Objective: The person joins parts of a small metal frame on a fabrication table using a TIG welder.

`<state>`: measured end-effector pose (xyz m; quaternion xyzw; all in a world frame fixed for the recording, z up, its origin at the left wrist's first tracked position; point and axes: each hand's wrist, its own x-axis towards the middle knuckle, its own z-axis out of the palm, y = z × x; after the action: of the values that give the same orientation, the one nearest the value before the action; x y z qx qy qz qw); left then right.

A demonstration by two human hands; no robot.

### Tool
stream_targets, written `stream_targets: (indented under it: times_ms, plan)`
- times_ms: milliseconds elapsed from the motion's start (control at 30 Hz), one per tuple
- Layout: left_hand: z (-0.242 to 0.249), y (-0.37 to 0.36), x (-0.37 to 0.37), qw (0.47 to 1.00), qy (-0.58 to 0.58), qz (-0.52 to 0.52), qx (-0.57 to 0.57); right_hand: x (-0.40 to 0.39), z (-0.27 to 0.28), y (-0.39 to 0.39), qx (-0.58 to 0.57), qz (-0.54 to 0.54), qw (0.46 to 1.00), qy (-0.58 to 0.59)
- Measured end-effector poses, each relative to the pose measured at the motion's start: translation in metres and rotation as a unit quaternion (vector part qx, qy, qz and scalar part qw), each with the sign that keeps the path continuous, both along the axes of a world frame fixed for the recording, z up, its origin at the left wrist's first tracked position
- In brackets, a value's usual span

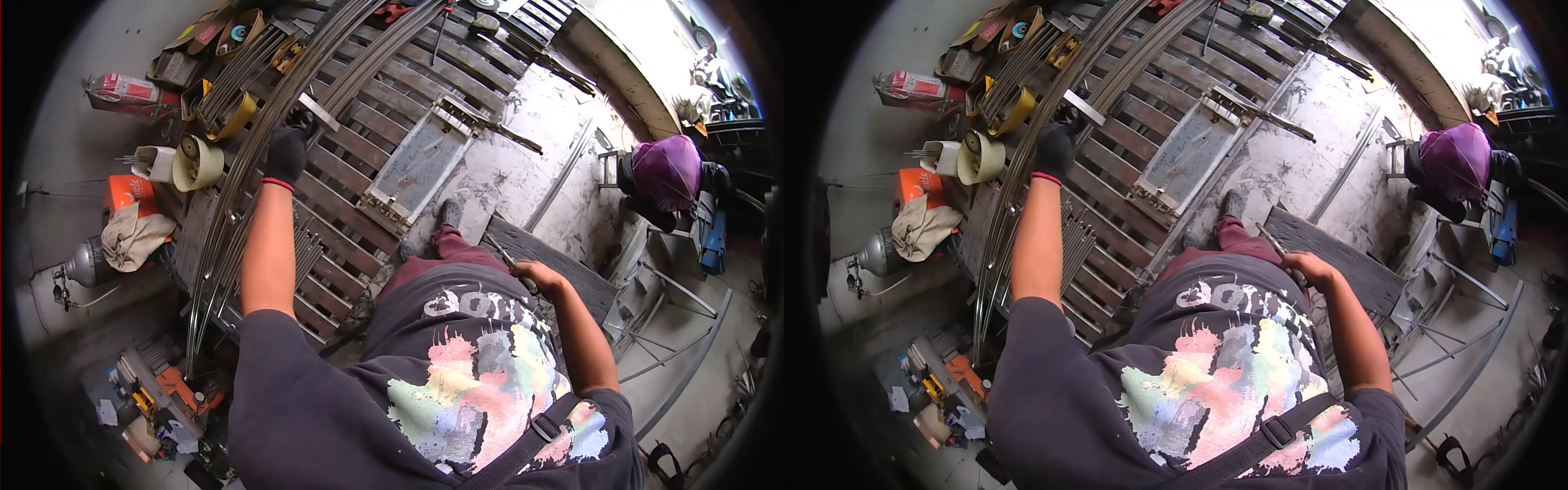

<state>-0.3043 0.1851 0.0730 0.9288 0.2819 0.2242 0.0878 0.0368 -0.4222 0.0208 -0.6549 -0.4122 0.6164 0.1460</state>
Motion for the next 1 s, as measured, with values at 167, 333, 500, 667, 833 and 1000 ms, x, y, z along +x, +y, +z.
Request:
stream_targets:
  times_ms: [167,333,500,667,833,1000]
  plan:
    - [0.027,-0.073,-0.011,0.996,-0.023,0.014,-0.082,-0.002,0.020,0.033,-0.154,-0.125,0.979,0.034]
    - [-0.014,-0.104,-0.033,0.660,-0.348,0.106,-0.658,-0.002,0.011,0.064,-0.162,-0.137,0.977,0.039]
    - [-0.004,-0.191,-0.029,0.792,-0.331,0.136,-0.494,-0.004,-0.001,0.076,-0.154,-0.104,0.982,0.035]
    - [-0.020,-0.237,-0.041,0.991,-0.081,-0.031,0.102,-0.015,0.007,0.077,-0.049,0.055,0.997,-0.005]
    - [-0.066,-0.241,-0.046,0.977,-0.057,-0.188,0.084,-0.043,0.064,0.099,-0.202,0.007,0.979,-0.013]
    - [-0.084,-0.240,-0.050,0.984,0.002,-0.177,0.002,-0.047,0.058,0.087,-0.145,0.049,0.988,-0.004]
